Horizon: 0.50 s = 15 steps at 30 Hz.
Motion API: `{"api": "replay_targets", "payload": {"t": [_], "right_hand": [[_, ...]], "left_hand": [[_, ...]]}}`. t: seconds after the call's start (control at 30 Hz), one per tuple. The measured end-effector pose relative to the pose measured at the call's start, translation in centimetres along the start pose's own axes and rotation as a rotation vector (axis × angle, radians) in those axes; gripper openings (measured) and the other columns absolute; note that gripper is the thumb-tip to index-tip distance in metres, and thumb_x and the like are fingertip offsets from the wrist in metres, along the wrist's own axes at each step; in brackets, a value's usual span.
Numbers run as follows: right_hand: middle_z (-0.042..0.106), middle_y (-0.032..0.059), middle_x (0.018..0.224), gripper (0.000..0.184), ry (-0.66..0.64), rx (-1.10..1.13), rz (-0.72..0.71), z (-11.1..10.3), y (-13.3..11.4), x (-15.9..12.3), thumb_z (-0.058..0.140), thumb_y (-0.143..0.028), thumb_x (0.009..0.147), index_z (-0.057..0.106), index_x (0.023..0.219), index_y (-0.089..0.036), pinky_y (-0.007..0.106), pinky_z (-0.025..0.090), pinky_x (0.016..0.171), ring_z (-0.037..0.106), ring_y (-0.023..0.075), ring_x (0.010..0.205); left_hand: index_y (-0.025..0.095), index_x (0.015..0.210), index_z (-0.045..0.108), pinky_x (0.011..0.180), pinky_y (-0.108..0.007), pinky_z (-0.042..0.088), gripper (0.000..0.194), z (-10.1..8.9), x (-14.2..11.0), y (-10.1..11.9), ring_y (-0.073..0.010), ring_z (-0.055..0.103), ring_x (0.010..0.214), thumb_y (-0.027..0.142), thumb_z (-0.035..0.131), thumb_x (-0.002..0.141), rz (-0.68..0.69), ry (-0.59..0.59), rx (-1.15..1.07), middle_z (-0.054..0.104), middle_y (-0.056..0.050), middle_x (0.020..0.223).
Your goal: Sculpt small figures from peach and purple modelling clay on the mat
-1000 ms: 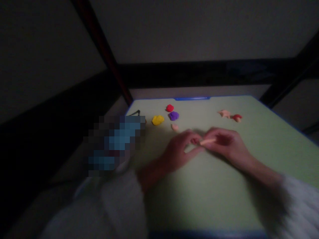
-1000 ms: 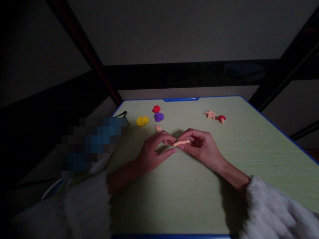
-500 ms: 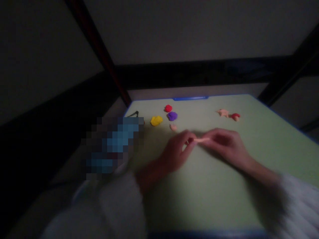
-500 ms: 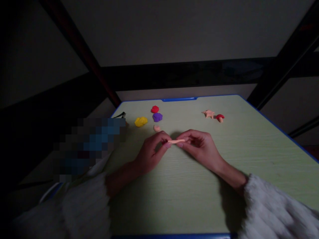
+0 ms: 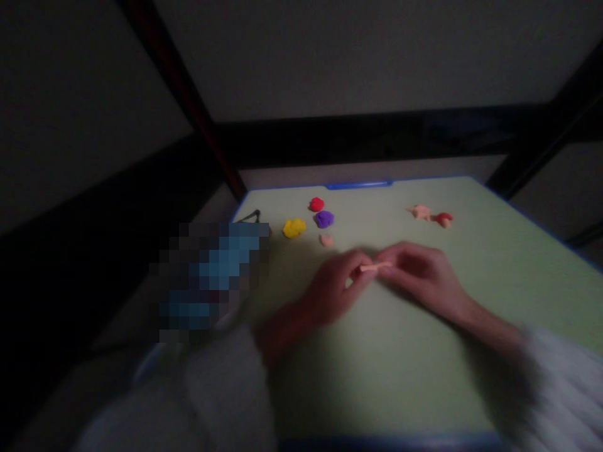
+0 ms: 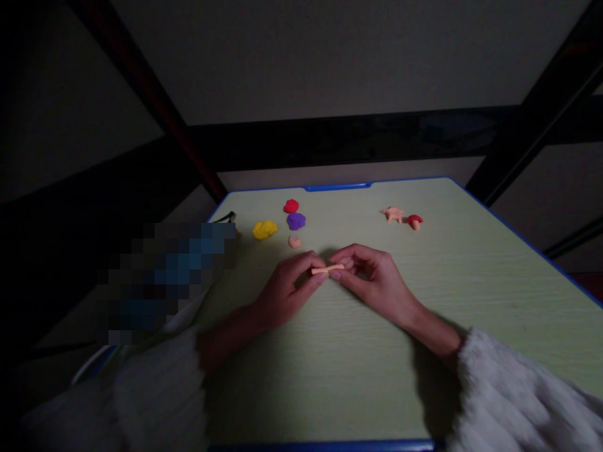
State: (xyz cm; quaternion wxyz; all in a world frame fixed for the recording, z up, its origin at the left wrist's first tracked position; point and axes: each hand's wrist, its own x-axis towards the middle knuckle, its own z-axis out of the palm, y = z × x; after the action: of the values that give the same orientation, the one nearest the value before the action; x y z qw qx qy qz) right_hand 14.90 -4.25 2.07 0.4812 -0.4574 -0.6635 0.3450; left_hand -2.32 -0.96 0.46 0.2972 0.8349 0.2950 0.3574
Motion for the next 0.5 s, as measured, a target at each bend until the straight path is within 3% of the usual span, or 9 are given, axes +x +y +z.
{"api": "replay_targets", "payload": {"t": [0.17, 0.5], "right_hand": [[0.067, 0.0017, 0.071, 0.014, -0.055, 0.013, -0.003, -0.07, 0.31, -0.15, 0.069, -0.023, 0.072, 0.063, 0.083, -0.017, 0.023, 0.049, 0.054, 0.059, 0.0119, 0.061], [0.067, 0.0026, 0.071, 0.011, -0.092, -0.034, -0.005, 0.01, 0.12, -0.36, 0.066, -0.026, 0.076, 0.063, 0.08, -0.017, 0.024, 0.05, 0.056, 0.059, 0.0125, 0.062]], "left_hand": [[0.016, 0.067, 0.048, 0.056, -0.021, 0.034, 0.018, -0.02, 0.01, 0.06, -0.0073, 0.043, 0.058, 0.023, 0.047, 0.084, 0.043, 0.038, -0.02, 0.046, 0.004, 0.062], [0.016, 0.057, 0.044, 0.054, -0.024, 0.031, 0.036, -0.11, -0.05, 0.26, -0.0085, 0.041, 0.052, 0.03, 0.036, 0.089, -0.031, -0.034, 0.024, 0.042, 0.002, 0.054]]}}
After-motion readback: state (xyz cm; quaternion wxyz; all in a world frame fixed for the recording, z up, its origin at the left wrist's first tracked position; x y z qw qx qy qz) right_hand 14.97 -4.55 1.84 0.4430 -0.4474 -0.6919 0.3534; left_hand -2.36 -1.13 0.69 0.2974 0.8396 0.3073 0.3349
